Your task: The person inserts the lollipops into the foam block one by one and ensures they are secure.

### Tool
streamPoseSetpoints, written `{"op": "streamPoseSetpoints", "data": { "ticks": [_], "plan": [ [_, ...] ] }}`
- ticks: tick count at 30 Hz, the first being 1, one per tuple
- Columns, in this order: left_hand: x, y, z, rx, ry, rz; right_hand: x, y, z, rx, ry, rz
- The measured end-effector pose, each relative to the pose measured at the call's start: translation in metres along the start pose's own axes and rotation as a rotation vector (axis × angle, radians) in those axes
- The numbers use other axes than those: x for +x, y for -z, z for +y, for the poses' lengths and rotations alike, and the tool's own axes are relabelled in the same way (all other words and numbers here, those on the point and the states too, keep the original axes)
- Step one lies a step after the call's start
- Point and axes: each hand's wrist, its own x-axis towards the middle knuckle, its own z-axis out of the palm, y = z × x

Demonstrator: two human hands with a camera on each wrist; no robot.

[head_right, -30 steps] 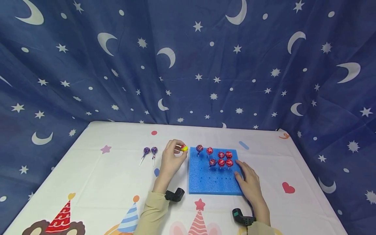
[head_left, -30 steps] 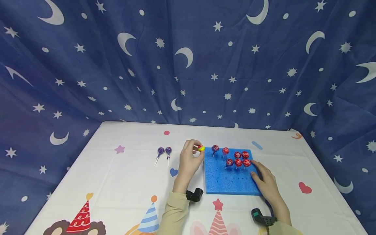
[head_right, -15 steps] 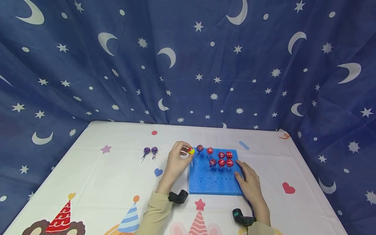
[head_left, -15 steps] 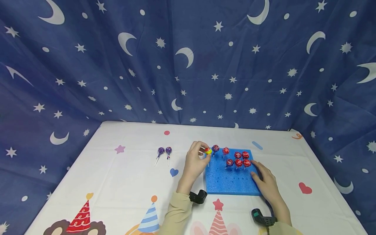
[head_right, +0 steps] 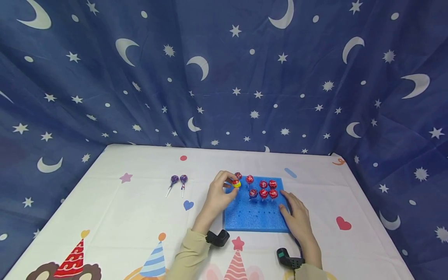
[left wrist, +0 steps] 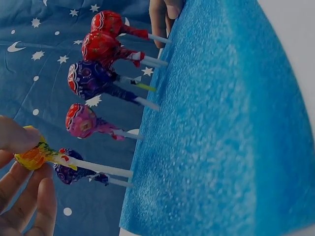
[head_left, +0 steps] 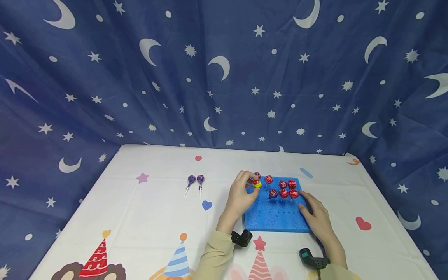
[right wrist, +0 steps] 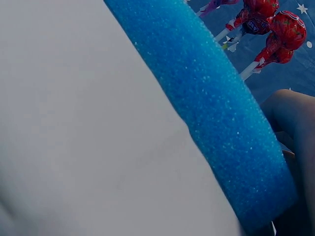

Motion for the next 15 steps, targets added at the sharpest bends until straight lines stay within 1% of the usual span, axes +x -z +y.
{"op": "streamPoseSetpoints", "data": {
  "ticks": [9,15],
  "plan": [
    [-0.0001,-0.0044,-0.0034,-0.038,-0.001,-0.006,0.0001,-0.0004,0.0004,-0.005,0.004,0.005],
    [0.0000,-0.0072,-0.0034,-0.046,0.013,-0.021,0.0005,-0.0006,0.0011,-0.009,0.006,0.008]
  ]
}}
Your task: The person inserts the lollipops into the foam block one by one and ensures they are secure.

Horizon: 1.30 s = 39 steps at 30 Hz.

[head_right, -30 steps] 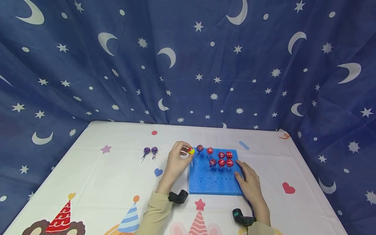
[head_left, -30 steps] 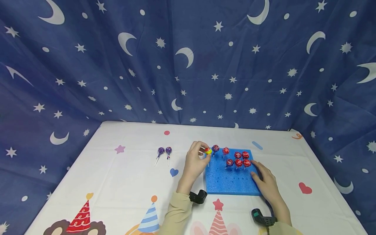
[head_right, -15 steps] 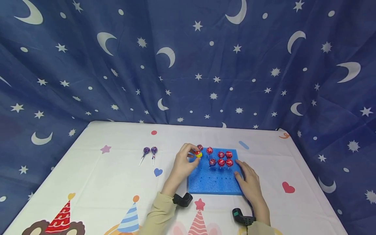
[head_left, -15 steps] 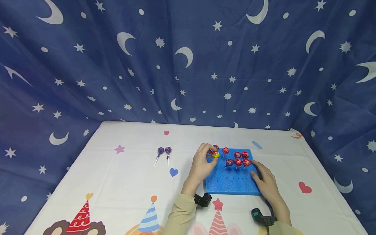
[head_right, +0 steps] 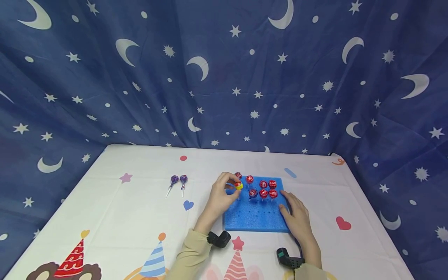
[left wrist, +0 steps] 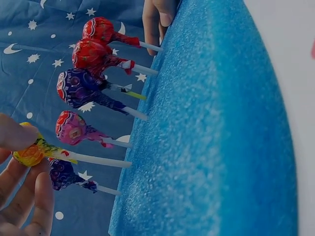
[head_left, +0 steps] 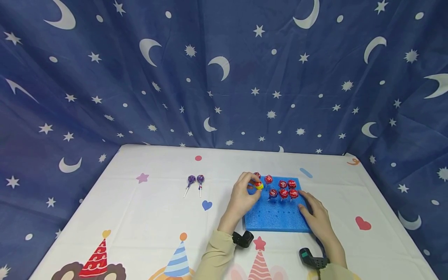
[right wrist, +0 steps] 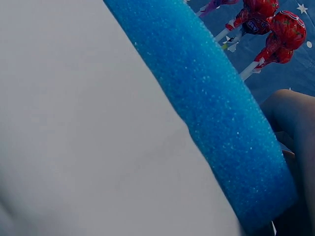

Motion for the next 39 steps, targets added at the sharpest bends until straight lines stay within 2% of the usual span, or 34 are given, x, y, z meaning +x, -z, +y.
{"op": "streamPoseSetpoints", "data": {
  "ticks": [11,27,39],
  "plan": [
    [-0.0010,-0.0049,-0.0014,0.002,-0.006,-0.016,-0.0008,0.0005,0.0003,0.002,-0.004,-0.006],
    [-0.0015,-0.0024,-0.0013,0.026,-0.044,-0.051,-0.0007,0.0006,-0.0012,0.001,-0.003,-0.003],
    [-0.0005,0.0021,-0.0049,-0.018,-0.030,-0.096,-0.0005,0.0011,-0.0021,0.005,0.005,0.000]
  ]
}}
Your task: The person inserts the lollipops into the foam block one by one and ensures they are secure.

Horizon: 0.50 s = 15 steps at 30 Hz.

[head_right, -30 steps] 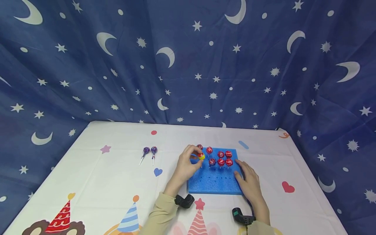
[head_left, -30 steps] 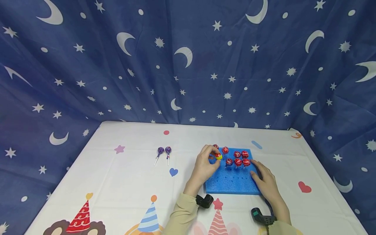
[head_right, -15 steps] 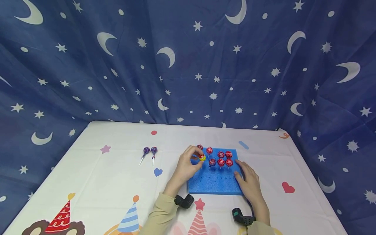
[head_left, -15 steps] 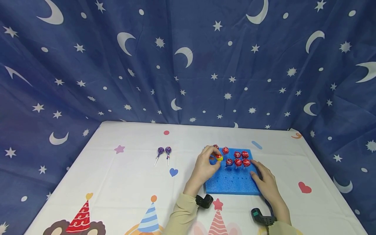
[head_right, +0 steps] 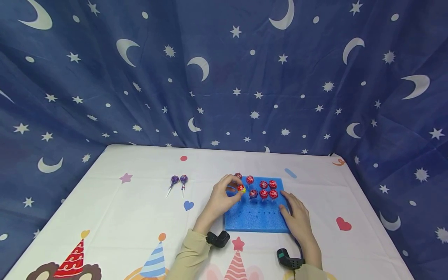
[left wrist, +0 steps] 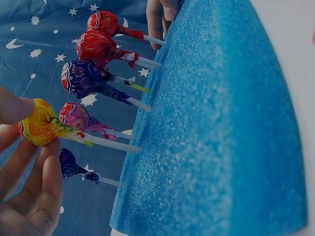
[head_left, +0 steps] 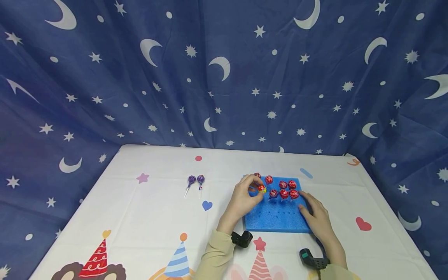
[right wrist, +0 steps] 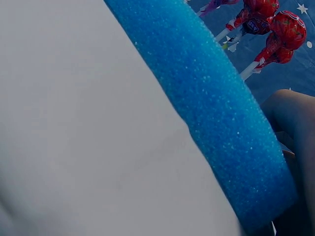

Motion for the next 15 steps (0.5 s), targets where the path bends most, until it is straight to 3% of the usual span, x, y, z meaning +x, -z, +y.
{"op": "streamPoseSetpoints", "data": {
  "ticks": [15],
  "plan": [
    [-0.0016,0.0022,-0.0017,0.006,0.032,-0.028,-0.0009,-0.0001,0.0000,-0.003,0.006,0.003]
  ]
}}
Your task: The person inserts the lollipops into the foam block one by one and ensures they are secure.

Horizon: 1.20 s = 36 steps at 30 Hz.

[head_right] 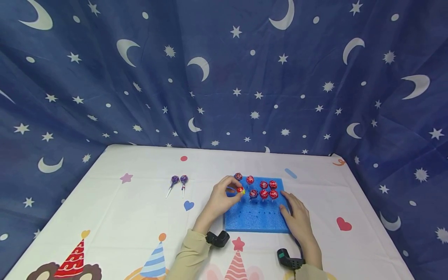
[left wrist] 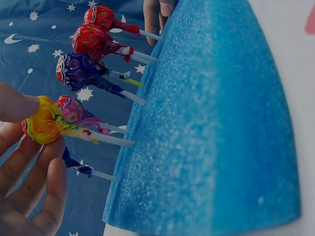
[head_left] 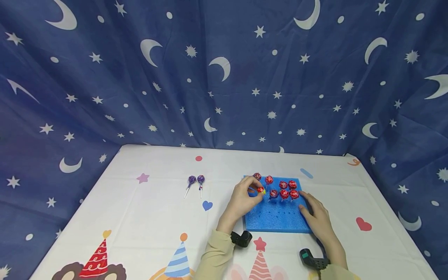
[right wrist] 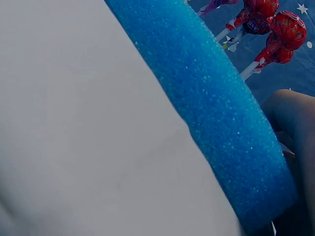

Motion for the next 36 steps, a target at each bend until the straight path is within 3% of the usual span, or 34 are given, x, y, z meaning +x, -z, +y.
{"op": "streamPoseSetpoints", "data": {
  "ticks": [17,36],
  "plan": [
    [0.0008,0.0007,-0.0009,0.008,0.026,-0.069,-0.0006,-0.0007,0.0028,-0.021,-0.017,-0.004],
    [-0.0012,-0.0010,0.0010,0.044,-0.017,-0.039,-0.0002,-0.0019,0.0009,-0.019,-0.017,0.005]
  ]
}}
